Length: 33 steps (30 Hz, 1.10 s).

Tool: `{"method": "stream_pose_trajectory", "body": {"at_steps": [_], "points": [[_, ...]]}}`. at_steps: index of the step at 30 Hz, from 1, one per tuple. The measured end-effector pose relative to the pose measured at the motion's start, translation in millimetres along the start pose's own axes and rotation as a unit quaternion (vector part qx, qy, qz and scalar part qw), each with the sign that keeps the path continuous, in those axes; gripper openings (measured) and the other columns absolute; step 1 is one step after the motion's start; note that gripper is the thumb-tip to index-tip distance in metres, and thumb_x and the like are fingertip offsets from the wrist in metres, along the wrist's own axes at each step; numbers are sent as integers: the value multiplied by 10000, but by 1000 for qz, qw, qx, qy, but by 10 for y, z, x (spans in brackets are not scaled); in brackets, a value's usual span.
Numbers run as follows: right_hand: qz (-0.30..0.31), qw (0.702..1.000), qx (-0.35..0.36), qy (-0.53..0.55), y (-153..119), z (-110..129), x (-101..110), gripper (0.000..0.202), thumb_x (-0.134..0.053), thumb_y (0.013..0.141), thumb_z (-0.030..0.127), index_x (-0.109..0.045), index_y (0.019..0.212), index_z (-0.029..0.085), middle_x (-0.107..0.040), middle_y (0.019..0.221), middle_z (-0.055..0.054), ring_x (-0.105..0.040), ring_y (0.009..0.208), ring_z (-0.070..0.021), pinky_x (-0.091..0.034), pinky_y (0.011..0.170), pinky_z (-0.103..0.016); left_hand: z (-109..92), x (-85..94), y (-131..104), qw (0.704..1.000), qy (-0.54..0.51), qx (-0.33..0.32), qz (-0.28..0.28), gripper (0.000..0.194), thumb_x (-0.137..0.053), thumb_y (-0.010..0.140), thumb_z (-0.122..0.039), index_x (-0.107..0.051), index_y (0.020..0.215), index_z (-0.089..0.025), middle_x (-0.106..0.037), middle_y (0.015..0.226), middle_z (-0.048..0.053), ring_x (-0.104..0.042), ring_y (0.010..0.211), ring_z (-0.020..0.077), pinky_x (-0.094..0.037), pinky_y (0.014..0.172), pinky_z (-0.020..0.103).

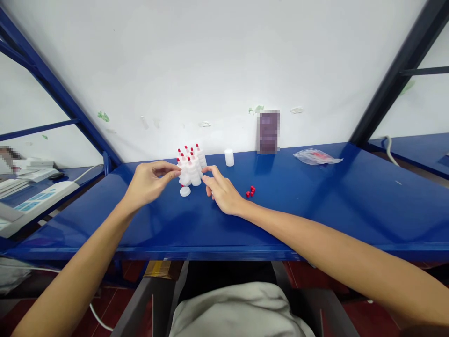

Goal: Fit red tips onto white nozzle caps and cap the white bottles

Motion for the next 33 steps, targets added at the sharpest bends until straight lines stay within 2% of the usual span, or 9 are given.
{"method": "stream_pose_trajectory", "body": {"at_steps": [2, 5, 9, 12, 15, 19, 25, 30, 33], "points": [[1, 1000, -5, 1, -7, 11, -8, 334, -357, 984, 461, -450, 1218, 242, -545, 658, 54, -515, 619, -159, -397, 624, -285, 96, 28, 26, 998, 64, -4, 24, 190, -668, 840, -324, -782, 878, -176, -783, 890, 55, -716, 812, 216, -549, 779, 320], [3, 1000, 9, 10, -12, 43, -13, 253, -348, 956, 319, -474, 1157, 230, -546, 647, 53, -498, 631, -155, -392, 656, -289, 201, -54, 33, 990, 125, -22, 60, 198, -628, 858, -302, -784, 884, -183, -783, 916, 54, -706, 812, 214, -528, 771, 324], [35, 997, 7, 64, 13, 14, -59, 167, -412, 889, 245, -548, 975, 202, -585, 678, 29, -469, 599, -129, -358, 600, -270, 238, -189, 21, 985, 143, -43, 87, 197, -615, 865, -286, -784, 874, -183, -781, 903, 49, -694, 778, 196, -519, 759, 316], [51, 991, -30, 119, 46, -61, -100, 136, -471, 858, 248, -588, 876, 182, -627, 707, -1, -525, 625, -128, -360, 587, -261, 182, -135, 10, 993, 102, -50, 26, 197, -638, 864, -314, -777, 886, -176, -778, 897, 50, -698, 779, 187, -527, 743, 299], [38, 986, -65, 151, 73, -128, -109, 145, -495, 845, 259, -603, 808, 170, -616, 663, -9, -557, 639, -136, -381, 606, -262, 123, -76, -15, 996, 54, -57, -38, 206, -663, 853, -326, -767, 930, -165, -778, 893, 52, -706, 772, 176, -547, 746, 284], [16, 983, -85, 163, 79, -162, -99, 143, -493, 838, 265, -600, 815, 174, -566, 598, 16, -514, 589, -129, -370, 591, -263, 94, -158, -17, 995, 75, -70, -4, 157, -671, 840, -292, -766, 874, -173, -782, 857, 42, -711, 755, 173, -538, 700, 267], [26, 987, -66, 145, 59, -120, -115, 150, -487, 849, 275, -597, 814, 178, -555, 611, 21, -501, 597, -126, -354, 582, -262, 94, 10, 31, 990, 113, -81, -27, 158, -659, 849, -284, -768, 875, -172, -785, 876, 42, -718, 777, 180, -542, 730, 274], [20, 989, -63, 129, 52, -117, -105, 201, -477, 893, 342, -594, 847, 185, -568, 599, 20, -503, 586, -127, -347, 561, -254, 160, -146, 34, 984, 137, -97, 66, 156, -647, 858, -280, -764, 865, -176, -783, 859, 37, -704, 726, 174, -529, 700, 283], [10, 990, -54, 131, 60, -121, -84, 265, -440, 929, 407, -588, 879, 193, -569, 564, 23, -507, 553, -134, -345, 530, -251, 126, -132, 6, 987, 116, -105, 24, 164, -659, 859, -290, -761, 907, -172, -782, 870, 42, -701, 717, 164, -537, 705, 277]]}}
Point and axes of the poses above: each hand's wrist, its own y-axis towards the middle knuckle, its own x-axis out of the back of the hand, z = x × y, the point moved 8 cm from there along y, towards the middle knuckle
